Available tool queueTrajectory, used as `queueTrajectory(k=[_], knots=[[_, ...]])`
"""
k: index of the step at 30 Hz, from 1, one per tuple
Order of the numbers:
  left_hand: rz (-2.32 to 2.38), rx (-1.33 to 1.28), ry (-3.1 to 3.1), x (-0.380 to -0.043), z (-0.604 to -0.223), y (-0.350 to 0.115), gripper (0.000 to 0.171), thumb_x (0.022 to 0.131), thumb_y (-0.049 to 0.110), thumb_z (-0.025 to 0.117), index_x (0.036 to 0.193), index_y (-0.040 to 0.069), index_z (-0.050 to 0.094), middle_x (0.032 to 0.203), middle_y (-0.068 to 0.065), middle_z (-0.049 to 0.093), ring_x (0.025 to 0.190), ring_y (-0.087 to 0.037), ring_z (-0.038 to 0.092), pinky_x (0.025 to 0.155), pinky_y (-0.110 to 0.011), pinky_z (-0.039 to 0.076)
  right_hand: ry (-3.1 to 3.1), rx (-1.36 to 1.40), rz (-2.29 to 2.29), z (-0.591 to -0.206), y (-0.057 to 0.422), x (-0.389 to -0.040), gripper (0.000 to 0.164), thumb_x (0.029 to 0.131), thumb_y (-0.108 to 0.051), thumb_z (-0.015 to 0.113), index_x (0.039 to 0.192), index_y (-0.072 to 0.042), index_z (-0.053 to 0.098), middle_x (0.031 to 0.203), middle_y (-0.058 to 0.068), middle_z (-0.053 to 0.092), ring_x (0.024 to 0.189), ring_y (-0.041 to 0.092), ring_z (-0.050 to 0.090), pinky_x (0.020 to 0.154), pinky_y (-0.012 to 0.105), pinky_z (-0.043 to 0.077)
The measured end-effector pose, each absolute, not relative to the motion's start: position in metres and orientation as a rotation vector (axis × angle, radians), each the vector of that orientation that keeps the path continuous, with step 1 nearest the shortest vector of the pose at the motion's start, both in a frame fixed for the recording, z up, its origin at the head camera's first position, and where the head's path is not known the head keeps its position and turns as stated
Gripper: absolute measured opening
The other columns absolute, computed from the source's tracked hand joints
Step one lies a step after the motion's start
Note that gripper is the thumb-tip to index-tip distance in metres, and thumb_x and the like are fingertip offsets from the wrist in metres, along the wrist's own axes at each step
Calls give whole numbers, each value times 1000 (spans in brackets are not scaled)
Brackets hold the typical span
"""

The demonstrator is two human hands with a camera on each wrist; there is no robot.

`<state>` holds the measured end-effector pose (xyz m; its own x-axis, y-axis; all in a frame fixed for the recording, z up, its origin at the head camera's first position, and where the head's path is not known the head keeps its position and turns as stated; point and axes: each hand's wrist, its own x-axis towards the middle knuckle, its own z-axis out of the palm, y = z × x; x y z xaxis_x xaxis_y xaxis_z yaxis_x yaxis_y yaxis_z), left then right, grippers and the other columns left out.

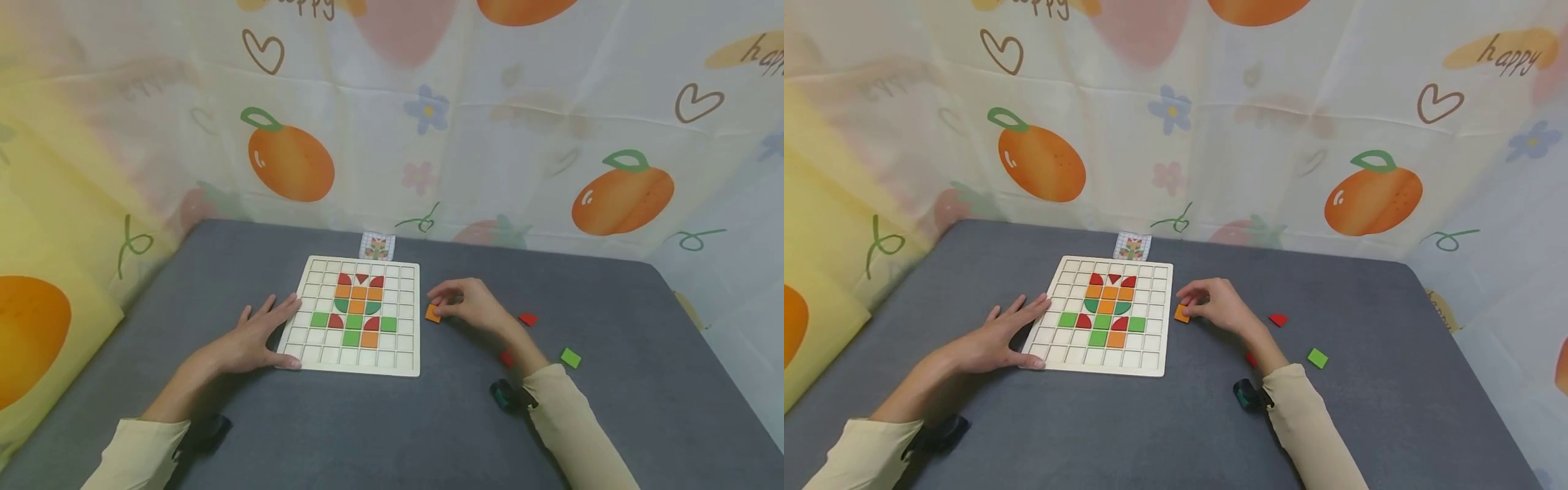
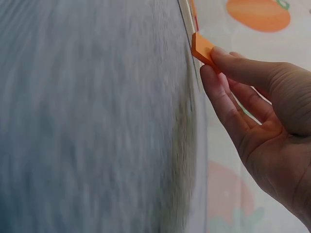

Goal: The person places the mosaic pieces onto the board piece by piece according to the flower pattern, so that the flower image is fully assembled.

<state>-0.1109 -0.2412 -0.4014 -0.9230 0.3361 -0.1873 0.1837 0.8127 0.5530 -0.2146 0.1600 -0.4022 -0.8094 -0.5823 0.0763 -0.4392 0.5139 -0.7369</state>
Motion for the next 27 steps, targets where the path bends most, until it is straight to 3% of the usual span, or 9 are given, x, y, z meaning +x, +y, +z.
queueTrajectory(k=[19,27], knots=[[790,401,2721,-111,-402,-242,115,70,55,81,156,6,22,162,-19,14,145,-51,0,107,-70,-6,2558,-942,-1153,-395,122,-214,26,82,-7,79,107,-3,73,83,-2,70,77,10,65,76,33,52],[791,410,2724,-111,-402,-242,115,71,56,80,156,6,21,162,-19,14,145,-51,0,107,-70,-6,2484,-1055,-1145,-396,94,-209,24,83,-8,78,106,-4,74,84,-3,70,80,9,64,70,26,50]])
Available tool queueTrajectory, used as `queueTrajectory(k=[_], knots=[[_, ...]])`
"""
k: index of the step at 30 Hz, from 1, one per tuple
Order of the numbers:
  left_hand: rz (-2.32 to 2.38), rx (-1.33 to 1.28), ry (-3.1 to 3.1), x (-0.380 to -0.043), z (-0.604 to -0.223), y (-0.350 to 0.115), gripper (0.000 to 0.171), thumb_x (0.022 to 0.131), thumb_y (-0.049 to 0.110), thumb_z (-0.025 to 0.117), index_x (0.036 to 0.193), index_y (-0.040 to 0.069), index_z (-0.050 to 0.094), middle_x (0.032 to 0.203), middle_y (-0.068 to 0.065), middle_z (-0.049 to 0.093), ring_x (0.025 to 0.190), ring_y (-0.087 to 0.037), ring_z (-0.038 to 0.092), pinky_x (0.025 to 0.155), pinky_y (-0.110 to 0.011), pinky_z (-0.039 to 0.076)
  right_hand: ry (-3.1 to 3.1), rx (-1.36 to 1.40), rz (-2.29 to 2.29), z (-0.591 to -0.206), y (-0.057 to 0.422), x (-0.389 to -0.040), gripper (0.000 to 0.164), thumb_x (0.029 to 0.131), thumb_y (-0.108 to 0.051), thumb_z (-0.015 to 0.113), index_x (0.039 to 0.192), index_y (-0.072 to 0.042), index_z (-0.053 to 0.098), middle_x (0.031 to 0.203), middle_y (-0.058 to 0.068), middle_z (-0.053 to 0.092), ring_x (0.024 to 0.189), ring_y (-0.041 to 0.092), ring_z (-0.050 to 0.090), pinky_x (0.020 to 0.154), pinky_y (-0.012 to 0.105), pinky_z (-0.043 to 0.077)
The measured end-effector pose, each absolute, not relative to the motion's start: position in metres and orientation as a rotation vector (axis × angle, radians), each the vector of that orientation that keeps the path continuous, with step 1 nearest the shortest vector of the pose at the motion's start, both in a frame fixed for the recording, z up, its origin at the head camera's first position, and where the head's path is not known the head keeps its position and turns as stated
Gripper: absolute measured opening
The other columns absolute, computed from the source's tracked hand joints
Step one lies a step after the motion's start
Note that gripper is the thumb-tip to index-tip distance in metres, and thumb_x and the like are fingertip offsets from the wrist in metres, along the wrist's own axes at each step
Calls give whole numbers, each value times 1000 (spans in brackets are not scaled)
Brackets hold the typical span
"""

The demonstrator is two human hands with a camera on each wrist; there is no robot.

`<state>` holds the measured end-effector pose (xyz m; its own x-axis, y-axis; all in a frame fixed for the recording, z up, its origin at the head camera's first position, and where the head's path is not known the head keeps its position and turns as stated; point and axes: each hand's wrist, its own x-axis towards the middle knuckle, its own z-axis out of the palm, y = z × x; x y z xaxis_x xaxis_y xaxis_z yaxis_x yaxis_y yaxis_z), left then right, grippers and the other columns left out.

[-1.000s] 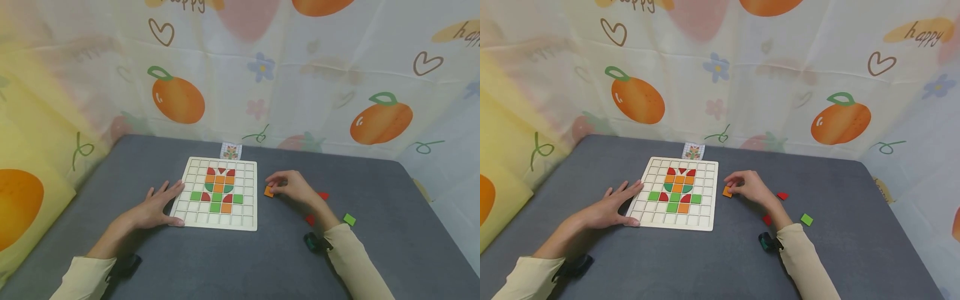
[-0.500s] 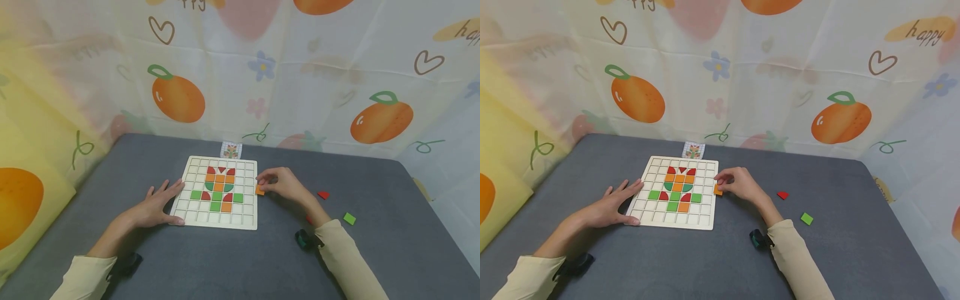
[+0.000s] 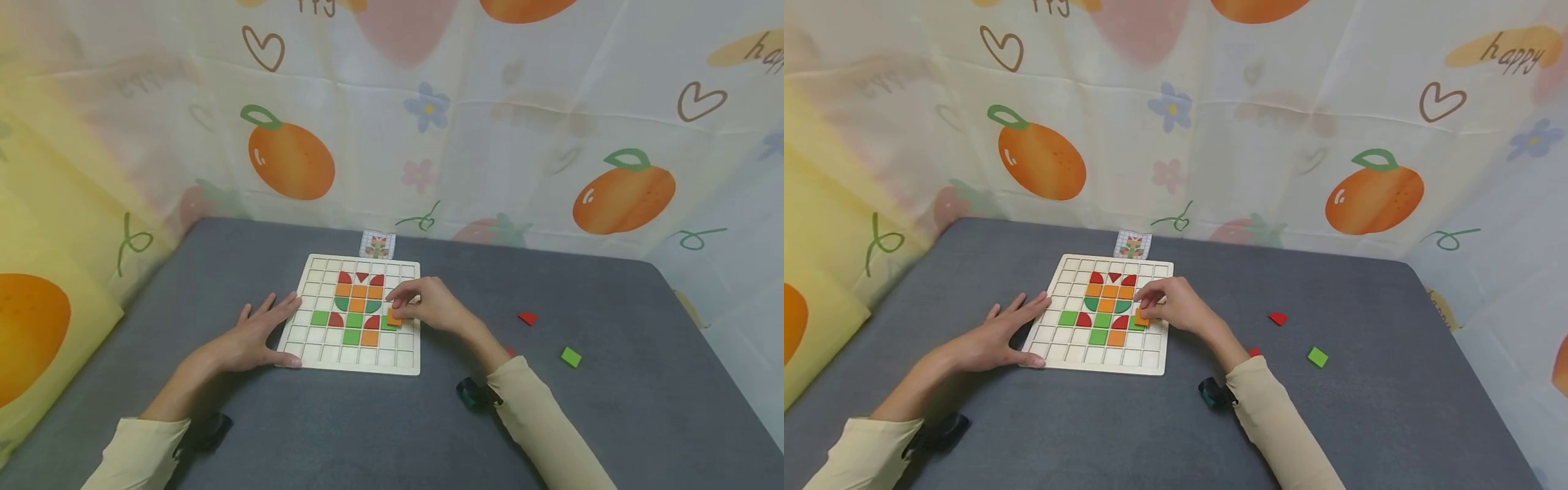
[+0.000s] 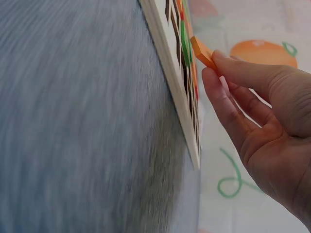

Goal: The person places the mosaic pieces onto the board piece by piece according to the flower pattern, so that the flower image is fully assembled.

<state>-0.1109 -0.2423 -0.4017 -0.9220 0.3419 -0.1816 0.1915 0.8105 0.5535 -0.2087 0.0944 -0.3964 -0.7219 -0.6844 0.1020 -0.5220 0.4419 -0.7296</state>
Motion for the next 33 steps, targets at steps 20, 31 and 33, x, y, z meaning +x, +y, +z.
queueTrajectory(k=[20,31,33], knots=[[782,394,2722,-111,-402,-241,115,70,57,80,156,7,22,162,-18,14,145,-50,1,107,-70,-6,2351,-1156,-1123,-391,22,-186,19,84,-8,77,103,-6,75,82,-5,70,75,3,61,72,20,50],[800,424,2736,-110,-403,-242,113,71,56,80,155,5,24,161,-20,16,144,-53,2,106,-72,-5,2383,-1149,-1069,-399,3,-177,18,85,-7,76,103,-6,75,85,-3,72,75,0,62,71,15,49],[799,425,2738,-110,-403,-241,113,71,56,80,155,5,24,161,-20,16,144,-53,2,106,-72,-5,2409,-1158,-1050,-399,2,-176,20,85,-7,76,105,-6,75,86,-2,72,75,0,62,70,14,49]])
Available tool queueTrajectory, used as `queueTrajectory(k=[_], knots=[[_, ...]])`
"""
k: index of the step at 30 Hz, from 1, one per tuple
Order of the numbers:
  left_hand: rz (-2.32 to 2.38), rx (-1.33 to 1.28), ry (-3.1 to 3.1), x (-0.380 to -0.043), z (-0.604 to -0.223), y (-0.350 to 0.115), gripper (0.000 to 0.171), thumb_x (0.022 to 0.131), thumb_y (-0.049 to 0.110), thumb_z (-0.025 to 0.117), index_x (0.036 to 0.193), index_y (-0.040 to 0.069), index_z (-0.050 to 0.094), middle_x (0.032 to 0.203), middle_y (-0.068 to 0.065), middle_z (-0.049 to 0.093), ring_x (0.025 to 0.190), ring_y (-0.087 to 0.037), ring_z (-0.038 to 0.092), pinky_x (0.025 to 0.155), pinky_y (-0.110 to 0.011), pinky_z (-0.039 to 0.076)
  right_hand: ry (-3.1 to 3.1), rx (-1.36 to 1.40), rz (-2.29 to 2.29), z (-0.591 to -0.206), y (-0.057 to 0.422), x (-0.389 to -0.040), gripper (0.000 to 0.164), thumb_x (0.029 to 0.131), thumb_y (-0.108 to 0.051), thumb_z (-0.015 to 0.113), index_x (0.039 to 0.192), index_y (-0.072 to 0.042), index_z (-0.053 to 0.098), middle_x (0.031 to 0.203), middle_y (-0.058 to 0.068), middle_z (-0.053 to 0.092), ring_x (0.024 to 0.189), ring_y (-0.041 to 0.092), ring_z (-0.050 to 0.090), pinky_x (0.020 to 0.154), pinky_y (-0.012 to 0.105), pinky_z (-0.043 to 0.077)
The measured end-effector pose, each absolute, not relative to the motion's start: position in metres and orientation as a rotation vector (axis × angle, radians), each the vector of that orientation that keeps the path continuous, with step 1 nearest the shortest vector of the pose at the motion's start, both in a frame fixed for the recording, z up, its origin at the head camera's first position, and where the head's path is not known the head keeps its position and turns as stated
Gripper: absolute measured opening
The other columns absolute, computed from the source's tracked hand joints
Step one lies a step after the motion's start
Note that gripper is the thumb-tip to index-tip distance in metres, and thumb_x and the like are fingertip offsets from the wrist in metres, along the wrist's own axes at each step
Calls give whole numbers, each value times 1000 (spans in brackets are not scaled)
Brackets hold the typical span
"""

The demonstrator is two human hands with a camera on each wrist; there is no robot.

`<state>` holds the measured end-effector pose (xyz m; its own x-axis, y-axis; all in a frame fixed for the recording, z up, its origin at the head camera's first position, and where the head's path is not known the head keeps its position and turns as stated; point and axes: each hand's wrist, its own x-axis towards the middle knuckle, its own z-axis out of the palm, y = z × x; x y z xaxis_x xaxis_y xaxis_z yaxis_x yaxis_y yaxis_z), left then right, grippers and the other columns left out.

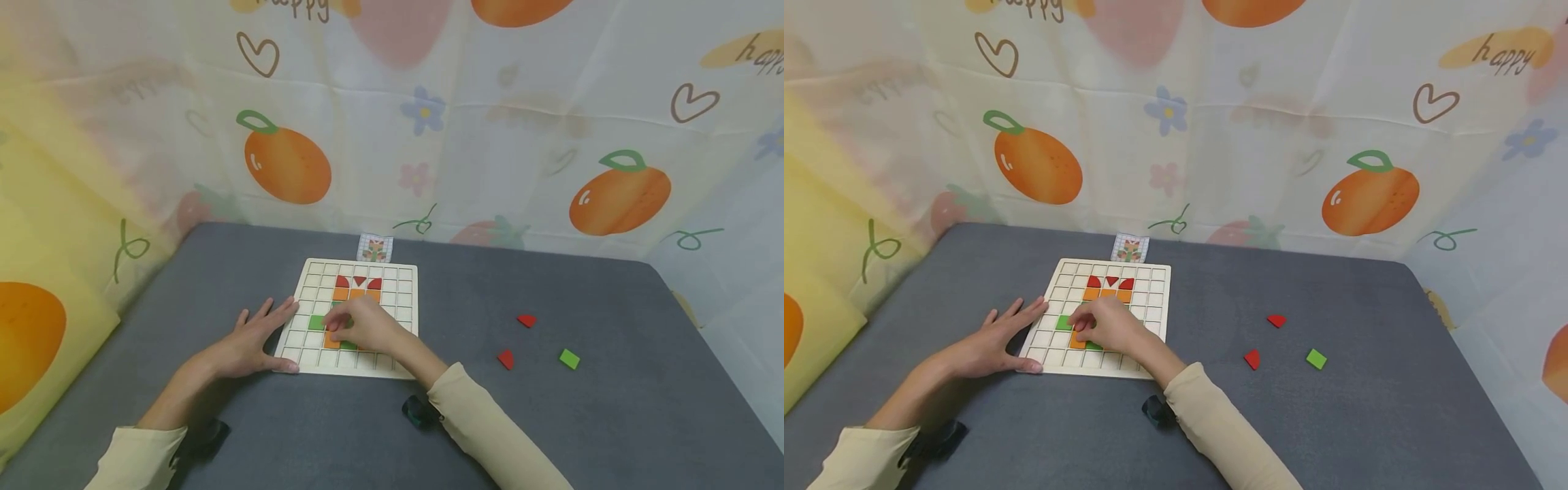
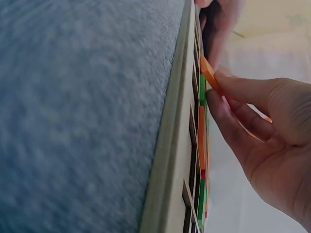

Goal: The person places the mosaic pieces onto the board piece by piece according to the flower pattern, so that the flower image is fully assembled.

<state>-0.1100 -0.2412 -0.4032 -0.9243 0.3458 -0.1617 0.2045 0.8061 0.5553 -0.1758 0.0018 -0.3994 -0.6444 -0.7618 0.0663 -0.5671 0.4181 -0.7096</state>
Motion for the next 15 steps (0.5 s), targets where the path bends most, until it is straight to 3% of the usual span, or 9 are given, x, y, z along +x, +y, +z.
queueTrajectory(k=[15], knots=[[810,431,2739,-110,-404,-242,113,71,56,80,155,5,24,161,-20,16,145,-52,2,106,-72,-5,2504,-1188,-949,-396,-5,-170,19,87,-4,74,105,-6,75,85,-3,71,74,0,60,68,12,47]])
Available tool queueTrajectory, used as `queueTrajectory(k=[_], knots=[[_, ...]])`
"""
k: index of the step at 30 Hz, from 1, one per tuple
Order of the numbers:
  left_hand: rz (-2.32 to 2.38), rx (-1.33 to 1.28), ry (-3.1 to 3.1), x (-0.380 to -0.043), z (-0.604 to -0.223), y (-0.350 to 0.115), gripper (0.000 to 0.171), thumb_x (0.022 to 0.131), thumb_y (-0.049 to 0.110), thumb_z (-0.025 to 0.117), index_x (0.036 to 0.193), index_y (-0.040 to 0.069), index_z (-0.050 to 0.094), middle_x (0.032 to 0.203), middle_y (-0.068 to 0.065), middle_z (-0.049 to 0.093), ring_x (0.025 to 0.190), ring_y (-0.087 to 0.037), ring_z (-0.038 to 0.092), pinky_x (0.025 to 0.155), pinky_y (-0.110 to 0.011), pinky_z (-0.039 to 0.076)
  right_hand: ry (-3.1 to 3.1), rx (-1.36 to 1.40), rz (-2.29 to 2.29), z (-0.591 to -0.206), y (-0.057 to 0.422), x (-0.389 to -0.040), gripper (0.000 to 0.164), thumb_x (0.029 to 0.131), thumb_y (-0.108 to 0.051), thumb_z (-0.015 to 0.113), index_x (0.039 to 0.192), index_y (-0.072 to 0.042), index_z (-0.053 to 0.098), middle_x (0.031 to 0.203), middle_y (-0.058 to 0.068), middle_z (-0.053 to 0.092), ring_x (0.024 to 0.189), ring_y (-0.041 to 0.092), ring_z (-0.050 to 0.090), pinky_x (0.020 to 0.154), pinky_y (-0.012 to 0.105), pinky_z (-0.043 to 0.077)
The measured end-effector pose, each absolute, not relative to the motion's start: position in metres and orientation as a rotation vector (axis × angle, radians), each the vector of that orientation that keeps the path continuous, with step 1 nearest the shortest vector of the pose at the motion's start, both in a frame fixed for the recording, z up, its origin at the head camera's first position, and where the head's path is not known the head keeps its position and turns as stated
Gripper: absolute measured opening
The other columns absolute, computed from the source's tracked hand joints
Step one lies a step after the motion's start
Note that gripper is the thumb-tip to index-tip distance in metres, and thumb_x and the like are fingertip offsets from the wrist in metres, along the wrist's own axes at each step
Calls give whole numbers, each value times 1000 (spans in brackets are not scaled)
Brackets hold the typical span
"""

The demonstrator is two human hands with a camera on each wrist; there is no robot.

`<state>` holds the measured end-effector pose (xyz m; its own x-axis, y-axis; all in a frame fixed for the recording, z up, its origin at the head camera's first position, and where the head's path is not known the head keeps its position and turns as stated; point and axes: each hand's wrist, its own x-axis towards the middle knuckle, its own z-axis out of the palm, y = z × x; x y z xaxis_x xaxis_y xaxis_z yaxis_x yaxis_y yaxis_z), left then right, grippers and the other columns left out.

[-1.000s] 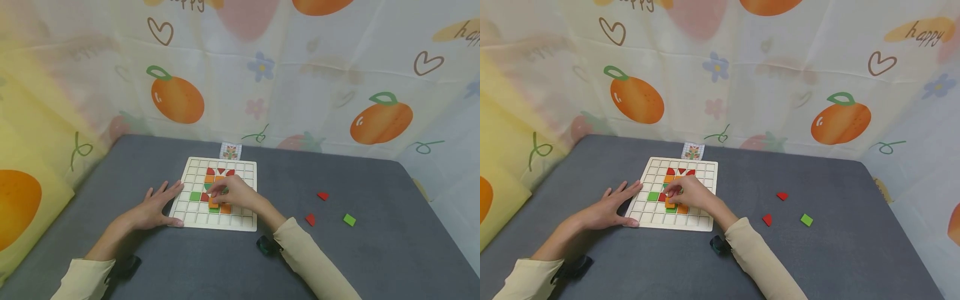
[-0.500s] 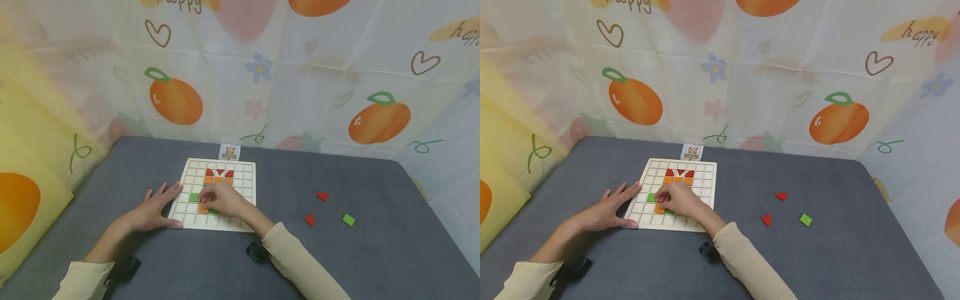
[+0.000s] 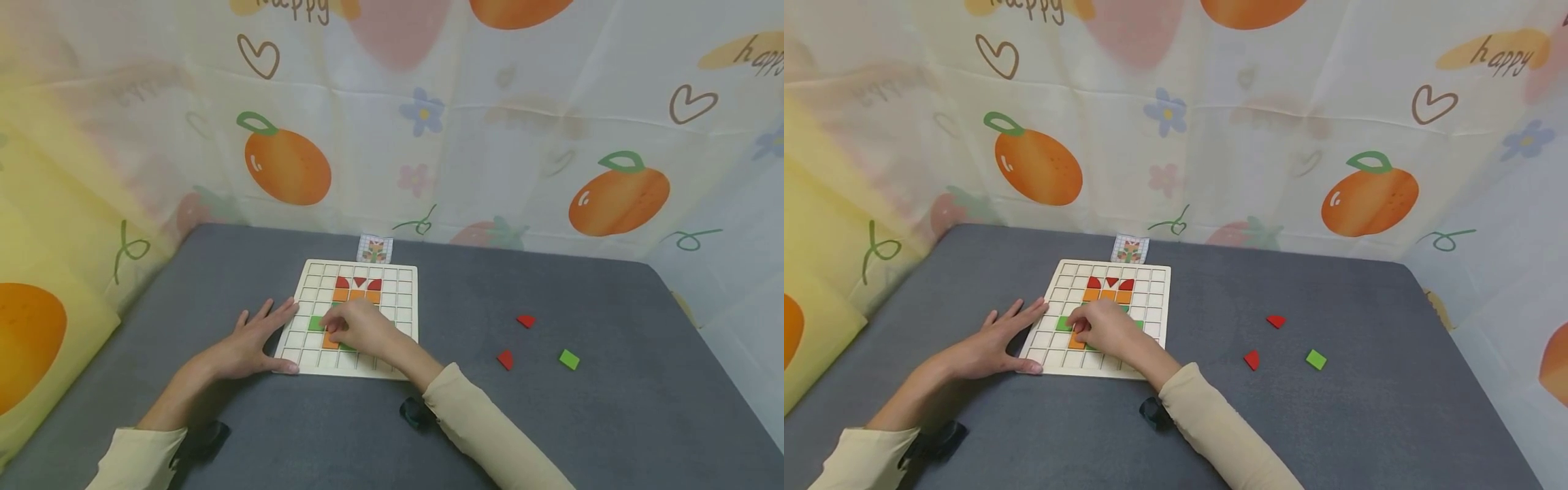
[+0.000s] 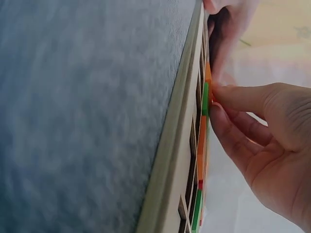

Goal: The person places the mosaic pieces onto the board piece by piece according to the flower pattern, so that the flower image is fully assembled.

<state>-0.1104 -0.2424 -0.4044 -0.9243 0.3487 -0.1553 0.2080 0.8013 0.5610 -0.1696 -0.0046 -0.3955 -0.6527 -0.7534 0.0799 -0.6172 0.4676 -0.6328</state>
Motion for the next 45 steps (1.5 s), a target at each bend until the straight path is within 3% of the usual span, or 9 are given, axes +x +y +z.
queueTrajectory(k=[12,23,36,45], knots=[[812,431,2739,-111,-403,-240,112,71,55,80,155,5,25,161,-21,16,144,-53,2,106,-72,-5,2547,-1192,-902,-397,-5,-169,20,87,2,68,105,-7,75,82,-5,69,73,0,58,67,12,46],[822,436,2734,-109,-402,-240,113,71,55,81,155,5,24,161,-21,16,144,-53,2,106,-72,-5,2474,-1241,-824,-385,3,-172,25,88,-5,72,112,-10,73,94,-5,71,82,0,61,75,14,48],[798,399,2734,-111,-402,-240,115,69,55,82,155,5,24,161,-20,15,145,-51,2,107,-71,-6,2546,-1168,-841,-378,58,-186,24,89,-4,70,113,-7,72,95,1,71,86,11,63,75,24,51],[791,396,2732,-111,-403,-241,115,69,56,82,156,7,23,162,-19,15,145,-51,1,107,-71,-7,2619,-1020,-822,-382,107,-193,26,89,-7,72,115,-7,71,92,-3,69,82,9,61,74,26,51]])
